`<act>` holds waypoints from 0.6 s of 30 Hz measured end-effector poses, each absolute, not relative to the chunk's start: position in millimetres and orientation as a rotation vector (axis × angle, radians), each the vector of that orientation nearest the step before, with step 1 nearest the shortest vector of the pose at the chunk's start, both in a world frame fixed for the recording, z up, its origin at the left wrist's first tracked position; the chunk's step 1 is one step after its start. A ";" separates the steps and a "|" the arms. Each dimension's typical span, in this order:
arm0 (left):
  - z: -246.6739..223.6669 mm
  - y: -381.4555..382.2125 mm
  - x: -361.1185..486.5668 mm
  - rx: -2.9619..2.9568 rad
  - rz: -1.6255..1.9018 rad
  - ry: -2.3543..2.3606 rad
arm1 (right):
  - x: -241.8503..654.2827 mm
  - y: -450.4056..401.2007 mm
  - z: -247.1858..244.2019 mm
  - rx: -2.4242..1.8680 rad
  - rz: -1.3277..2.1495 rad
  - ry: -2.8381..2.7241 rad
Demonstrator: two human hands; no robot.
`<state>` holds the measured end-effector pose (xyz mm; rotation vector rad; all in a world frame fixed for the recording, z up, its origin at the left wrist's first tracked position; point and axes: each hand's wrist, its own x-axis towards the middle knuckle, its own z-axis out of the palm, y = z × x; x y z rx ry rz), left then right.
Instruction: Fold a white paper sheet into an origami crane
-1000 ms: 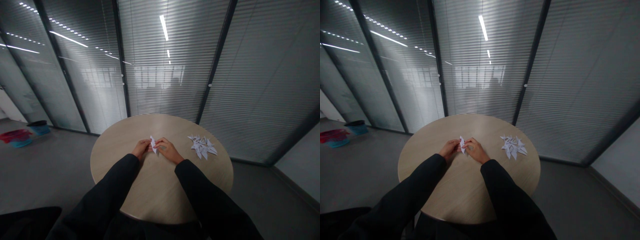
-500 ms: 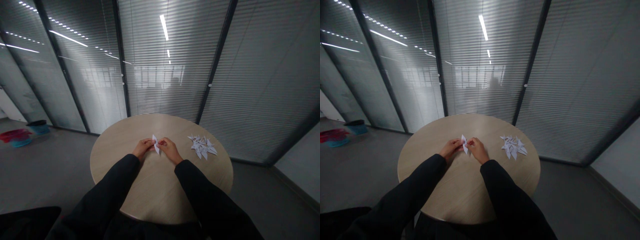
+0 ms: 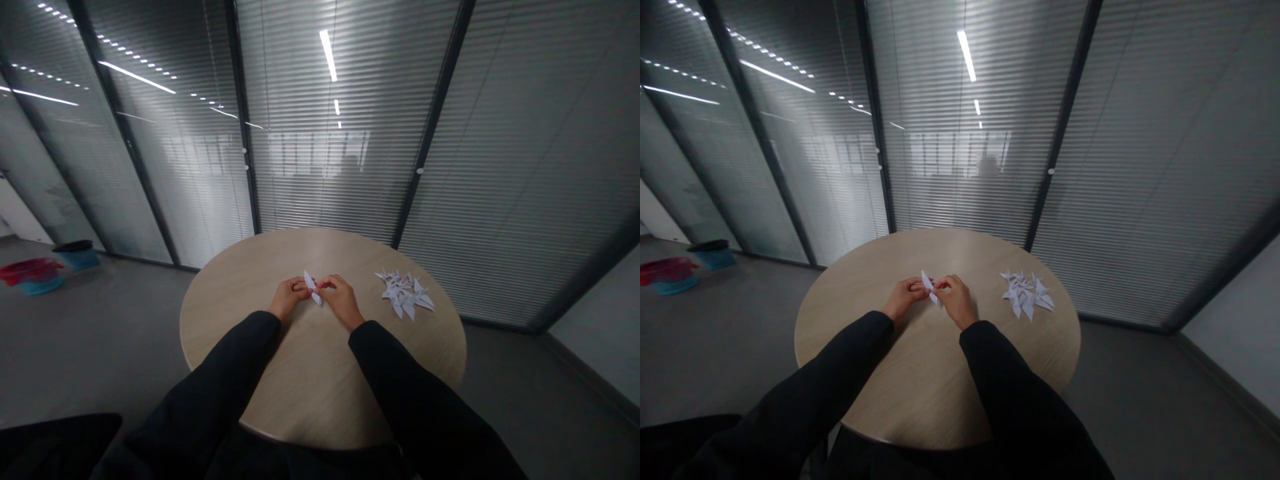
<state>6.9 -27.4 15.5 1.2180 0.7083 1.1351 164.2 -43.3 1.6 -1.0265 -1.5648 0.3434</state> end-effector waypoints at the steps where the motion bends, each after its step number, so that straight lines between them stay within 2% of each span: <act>1: 15.4 -27.7 7.2 1.219 1.139 0.715 | 163.8 -43.5 1.8 -1.030 0.341 -1.569; 18: 15.8 -29.4 10.8 1.224 1.167 0.698 | 161.7 -48.5 6.9 -1.048 0.169 -1.605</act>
